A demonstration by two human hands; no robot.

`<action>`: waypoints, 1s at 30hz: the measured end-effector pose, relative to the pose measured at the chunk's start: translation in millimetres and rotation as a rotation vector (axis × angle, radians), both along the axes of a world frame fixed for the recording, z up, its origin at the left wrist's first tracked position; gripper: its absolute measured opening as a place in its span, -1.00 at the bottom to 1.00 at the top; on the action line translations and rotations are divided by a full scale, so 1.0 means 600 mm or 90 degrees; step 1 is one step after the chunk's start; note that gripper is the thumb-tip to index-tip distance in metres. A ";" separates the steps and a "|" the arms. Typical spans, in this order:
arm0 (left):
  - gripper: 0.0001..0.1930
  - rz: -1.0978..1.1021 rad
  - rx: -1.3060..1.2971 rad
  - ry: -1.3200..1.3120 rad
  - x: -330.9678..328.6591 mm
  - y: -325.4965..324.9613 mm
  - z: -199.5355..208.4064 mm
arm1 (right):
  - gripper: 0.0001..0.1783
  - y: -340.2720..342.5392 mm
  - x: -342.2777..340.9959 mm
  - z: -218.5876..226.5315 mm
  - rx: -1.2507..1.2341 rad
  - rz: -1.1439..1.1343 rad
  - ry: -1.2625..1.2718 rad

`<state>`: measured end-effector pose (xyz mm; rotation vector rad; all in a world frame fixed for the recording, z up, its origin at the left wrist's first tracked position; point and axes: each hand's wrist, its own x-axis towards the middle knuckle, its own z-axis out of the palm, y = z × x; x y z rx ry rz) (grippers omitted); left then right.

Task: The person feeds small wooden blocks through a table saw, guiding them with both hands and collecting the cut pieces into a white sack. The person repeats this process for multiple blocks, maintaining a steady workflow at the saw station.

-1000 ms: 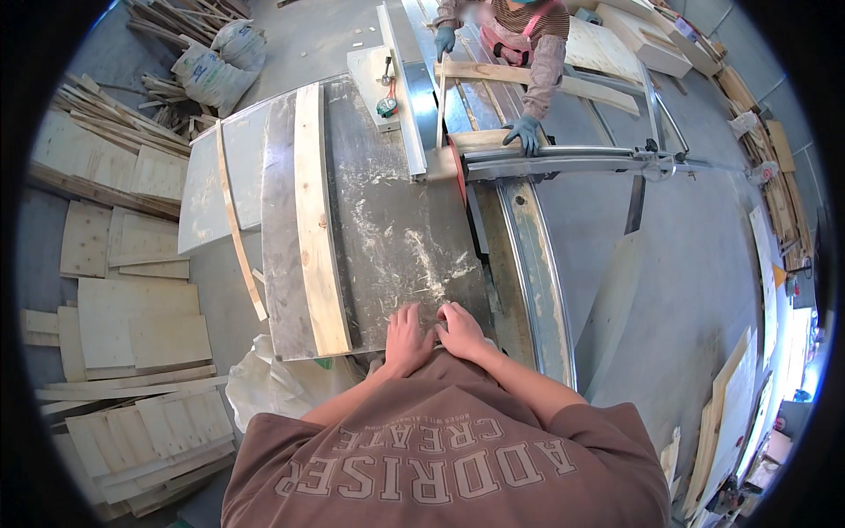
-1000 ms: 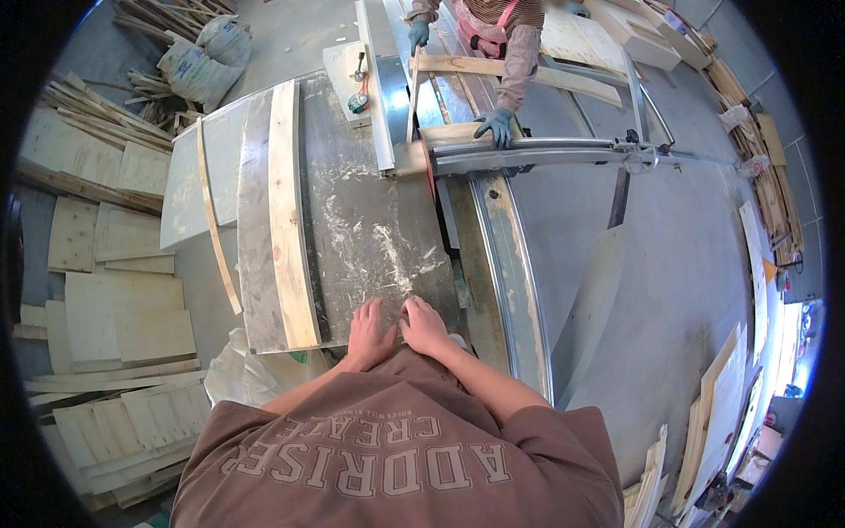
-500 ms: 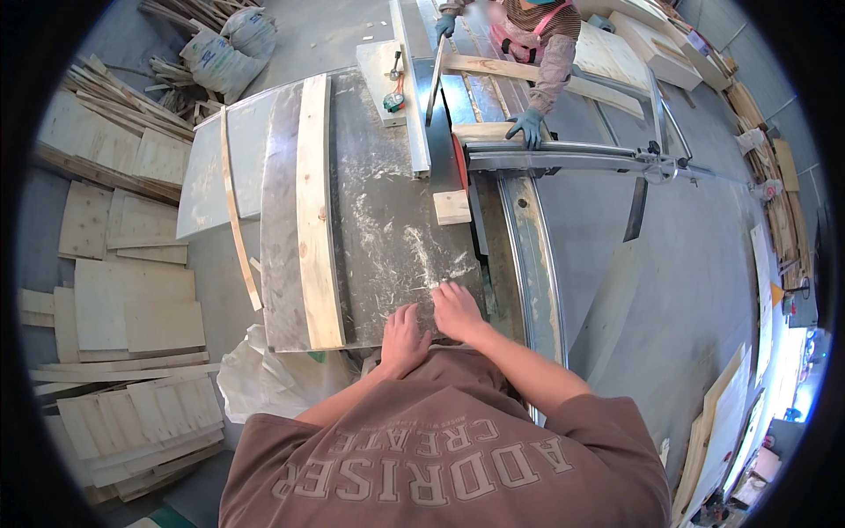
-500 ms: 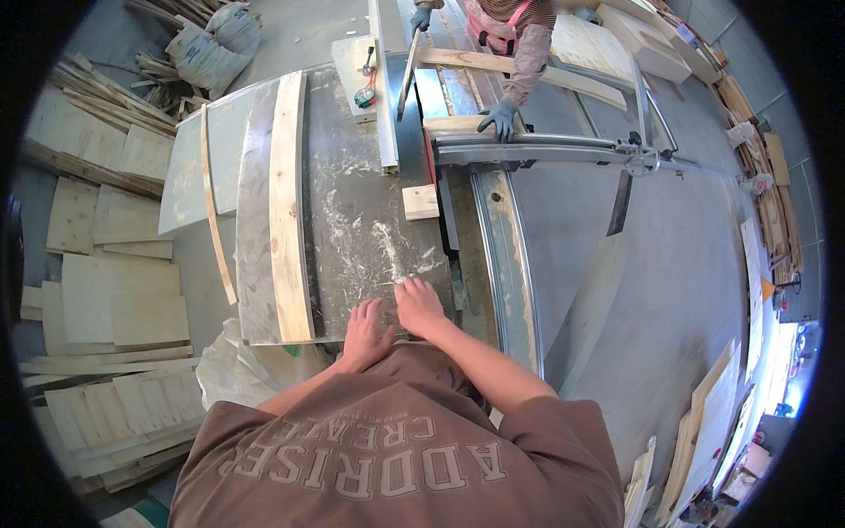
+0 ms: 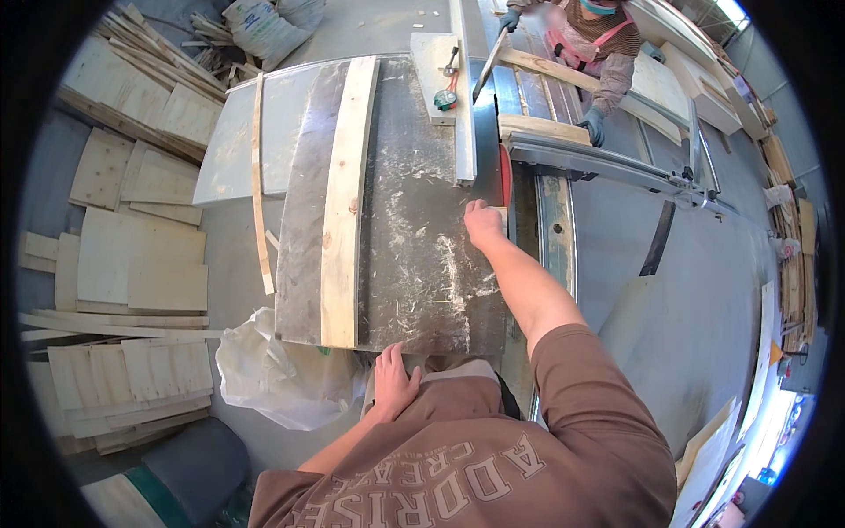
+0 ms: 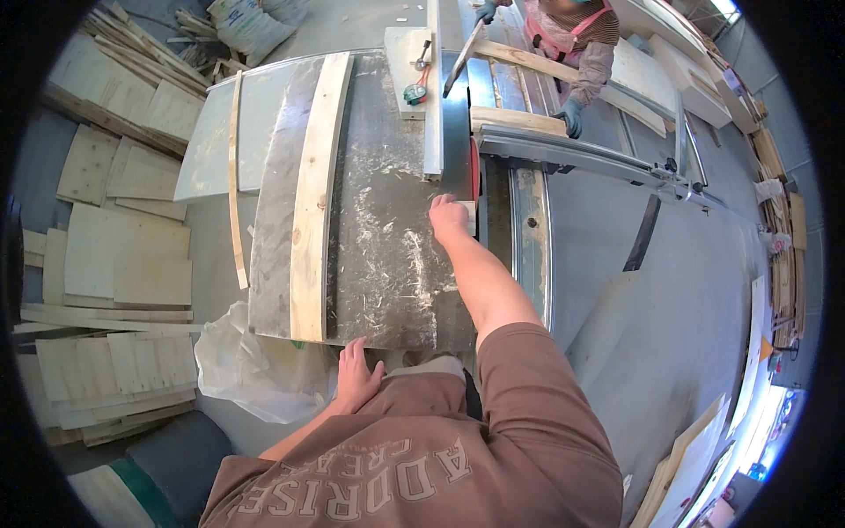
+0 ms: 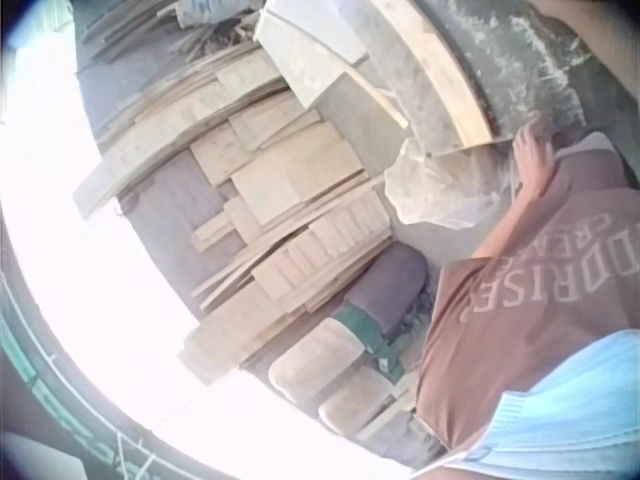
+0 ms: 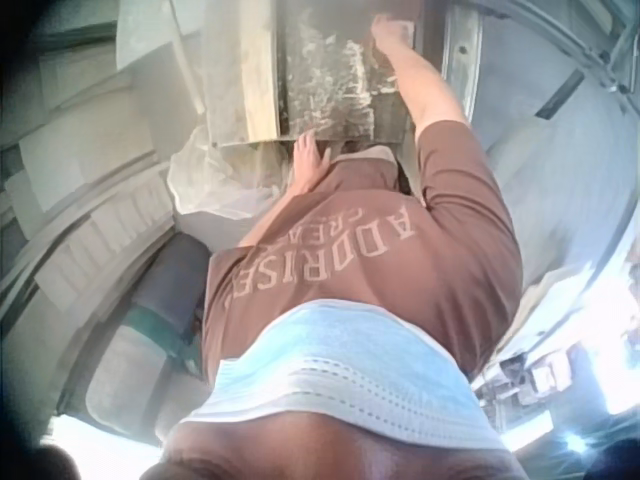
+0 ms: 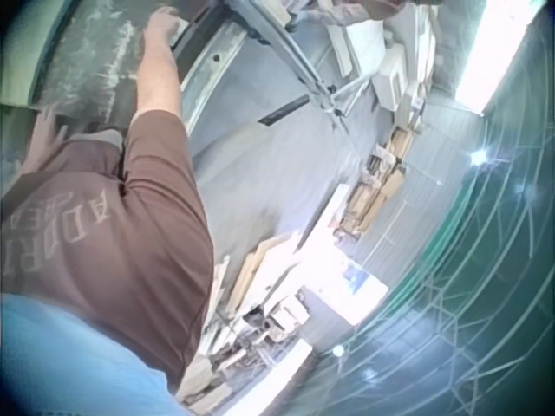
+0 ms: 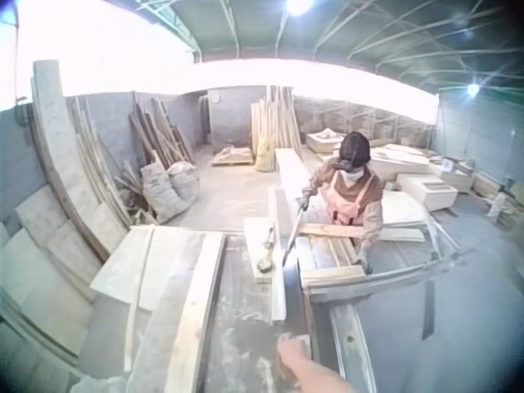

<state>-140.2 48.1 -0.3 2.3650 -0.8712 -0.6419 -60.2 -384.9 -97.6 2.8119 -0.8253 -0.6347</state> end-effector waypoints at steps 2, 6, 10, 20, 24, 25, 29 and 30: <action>-0.24 0.003 0.001 0.002 0.003 0.005 -0.004 | -0.16 0.006 -0.003 0.021 0.010 0.031 0.015; -0.28 -0.009 -0.026 -0.012 0.018 -0.013 0.009 | -0.27 0.062 -0.026 0.100 0.012 0.102 -0.028; -0.36 -0.004 -0.080 -0.003 0.054 -0.049 -0.023 | -0.32 0.217 -0.098 0.161 0.078 0.130 -0.041; -0.45 -0.027 -0.070 0.070 0.085 -0.130 -0.125 | -0.12 0.374 -0.198 0.078 0.155 0.077 -0.153; -0.46 0.008 -0.047 0.108 0.071 -0.127 -0.159 | -0.05 0.366 -0.261 0.149 0.319 -0.127 -0.249; -0.46 0.018 -0.053 0.147 0.067 -0.132 -0.160 | -0.08 0.369 -0.278 0.142 0.336 -0.221 -0.277; -0.46 0.014 -0.041 0.242 0.053 -0.151 -0.149 | -0.23 0.365 -0.311 0.097 0.469 -0.355 -0.264; -0.46 0.000 -0.030 0.251 0.051 -0.156 -0.144 | -0.25 0.364 -0.317 0.086 0.501 -0.345 -0.268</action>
